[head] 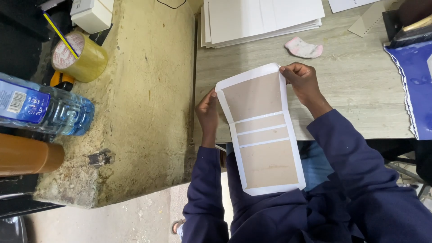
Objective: The person wipes a white sheet of paper on a table using a small pink cloth. They then pick up a larger, folded paper item with beige sections, wipe it with the cloth, and place it back down. The person continues to wipe the white sheet of paper with the cloth.
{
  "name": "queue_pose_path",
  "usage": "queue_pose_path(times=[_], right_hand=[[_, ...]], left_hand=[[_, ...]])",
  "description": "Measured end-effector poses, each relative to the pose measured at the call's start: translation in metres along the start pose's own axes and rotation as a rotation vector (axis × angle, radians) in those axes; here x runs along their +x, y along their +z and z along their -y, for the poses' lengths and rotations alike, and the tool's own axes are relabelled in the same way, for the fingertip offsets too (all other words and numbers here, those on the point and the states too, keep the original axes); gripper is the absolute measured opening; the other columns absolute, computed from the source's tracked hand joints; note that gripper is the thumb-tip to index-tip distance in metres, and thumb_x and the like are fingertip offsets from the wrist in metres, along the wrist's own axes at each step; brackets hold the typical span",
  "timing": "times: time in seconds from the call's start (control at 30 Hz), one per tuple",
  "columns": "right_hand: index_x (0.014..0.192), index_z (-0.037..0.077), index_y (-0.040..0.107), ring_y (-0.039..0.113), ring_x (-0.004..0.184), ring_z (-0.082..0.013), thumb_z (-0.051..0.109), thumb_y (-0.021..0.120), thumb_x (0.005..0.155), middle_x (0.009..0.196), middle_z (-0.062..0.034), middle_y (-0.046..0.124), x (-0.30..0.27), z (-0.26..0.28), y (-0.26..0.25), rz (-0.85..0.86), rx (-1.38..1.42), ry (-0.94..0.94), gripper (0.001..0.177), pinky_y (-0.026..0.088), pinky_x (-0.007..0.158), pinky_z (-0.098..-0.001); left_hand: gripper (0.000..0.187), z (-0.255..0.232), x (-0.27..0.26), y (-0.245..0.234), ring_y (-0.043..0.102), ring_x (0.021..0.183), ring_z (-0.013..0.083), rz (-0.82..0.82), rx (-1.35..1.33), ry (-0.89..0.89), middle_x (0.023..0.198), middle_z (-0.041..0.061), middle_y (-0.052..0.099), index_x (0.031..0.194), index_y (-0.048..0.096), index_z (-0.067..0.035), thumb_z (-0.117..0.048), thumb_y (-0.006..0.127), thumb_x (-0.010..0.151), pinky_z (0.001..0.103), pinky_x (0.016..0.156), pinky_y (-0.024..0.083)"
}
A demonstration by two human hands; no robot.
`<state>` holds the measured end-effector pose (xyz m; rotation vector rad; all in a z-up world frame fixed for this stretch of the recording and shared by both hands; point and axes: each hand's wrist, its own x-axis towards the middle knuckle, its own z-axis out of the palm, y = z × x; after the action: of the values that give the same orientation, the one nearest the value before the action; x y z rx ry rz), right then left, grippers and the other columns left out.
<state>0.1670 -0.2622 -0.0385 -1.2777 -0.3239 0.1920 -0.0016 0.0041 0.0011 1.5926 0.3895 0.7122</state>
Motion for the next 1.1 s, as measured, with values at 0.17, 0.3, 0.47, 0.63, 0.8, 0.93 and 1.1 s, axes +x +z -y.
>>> queue_pose_path(times=[0.17, 0.3, 0.47, 0.63, 0.8, 0.93, 1.1], right_hand=[[0.099, 0.002, 0.074, 0.071, 0.075, -0.0098, 0.012, 0.077, 0.11, 0.079, -0.0063, 0.069, 0.0, -0.004, -0.002, 0.025, 0.008, 0.018, 0.015, 0.061, 0.074, -0.0251], [0.099, 0.003, 0.073, 0.069, 0.077, -0.0085, 0.014, 0.077, 0.111, 0.081, -0.0056, 0.069, 0.003, -0.009, -0.004, 0.034, 0.019, 0.022, 0.016, 0.06, 0.074, -0.0242], [0.098, 0.004, 0.073, 0.067, 0.075, -0.0079, 0.013, 0.076, 0.11, 0.079, -0.0044, 0.068, -0.001, -0.001, -0.001, 0.036, 0.005, 0.018, 0.016, 0.059, 0.075, -0.0242], [0.097, 0.004, 0.073, 0.066, 0.075, -0.0074, 0.012, 0.075, 0.11, 0.078, -0.003, 0.067, -0.003, 0.004, 0.002, 0.03, -0.002, 0.014, 0.016, 0.059, 0.075, -0.0246], [0.098, 0.004, 0.072, 0.066, 0.076, -0.0073, 0.012, 0.075, 0.111, 0.078, -0.0034, 0.067, -0.005, 0.002, 0.0, 0.048, -0.006, 0.019, 0.015, 0.059, 0.076, -0.0248], [0.1, 0.004, 0.072, 0.066, 0.078, -0.0067, 0.012, 0.074, 0.112, 0.078, -0.0025, 0.065, -0.007, 0.003, 0.002, 0.057, 0.011, 0.025, 0.014, 0.059, 0.078, -0.0247], [0.1, 0.004, 0.073, 0.064, 0.076, -0.0074, 0.012, 0.072, 0.112, 0.077, -0.0024, 0.065, -0.008, 0.012, 0.002, 0.074, 0.006, 0.039, 0.014, 0.058, 0.078, -0.026]], left_hand=[[0.036, -0.016, 0.004, -0.017, 0.061, 0.097, 0.0192, 0.057, -0.148, -0.323, 0.101, 0.01, 0.071, 0.13, 0.077, 0.0, -0.026, 0.072, 0.104, 0.038, 0.094, 0.047], [0.036, -0.022, 0.007, -0.019, 0.066, 0.097, 0.0223, 0.106, -0.181, -0.37, 0.102, 0.016, 0.075, 0.129, 0.078, -0.001, -0.024, 0.073, 0.103, 0.039, 0.093, 0.05], [0.033, 0.017, 0.009, -0.014, 0.064, 0.093, 0.0216, 0.07, -0.109, -0.23, 0.093, 0.013, 0.071, 0.117, 0.082, -0.002, -0.032, 0.077, 0.101, 0.046, 0.094, 0.052], [0.024, 0.017, 0.008, -0.009, 0.051, 0.081, 0.0079, 0.015, -0.053, -0.057, 0.072, -0.003, 0.061, 0.079, 0.075, -0.013, -0.014, 0.071, 0.102, 0.034, 0.083, 0.05], [0.029, 0.042, 0.015, -0.012, 0.049, 0.079, 0.0059, 0.041, -0.043, -0.04, 0.071, -0.005, 0.064, 0.081, 0.079, -0.013, -0.027, 0.074, 0.106, 0.03, 0.079, 0.049], [0.026, 0.003, 0.007, -0.006, 0.05, 0.078, 0.0068, 0.02, -0.039, -0.066, 0.074, -0.004, 0.062, 0.087, 0.079, -0.012, -0.03, 0.077, 0.105, 0.028, 0.077, 0.046], [0.034, -0.027, 0.009, -0.004, 0.052, 0.079, 0.0061, 0.178, -0.051, -0.08, 0.077, -0.005, 0.061, 0.093, 0.078, -0.013, -0.039, 0.066, 0.112, 0.026, 0.079, 0.045]])
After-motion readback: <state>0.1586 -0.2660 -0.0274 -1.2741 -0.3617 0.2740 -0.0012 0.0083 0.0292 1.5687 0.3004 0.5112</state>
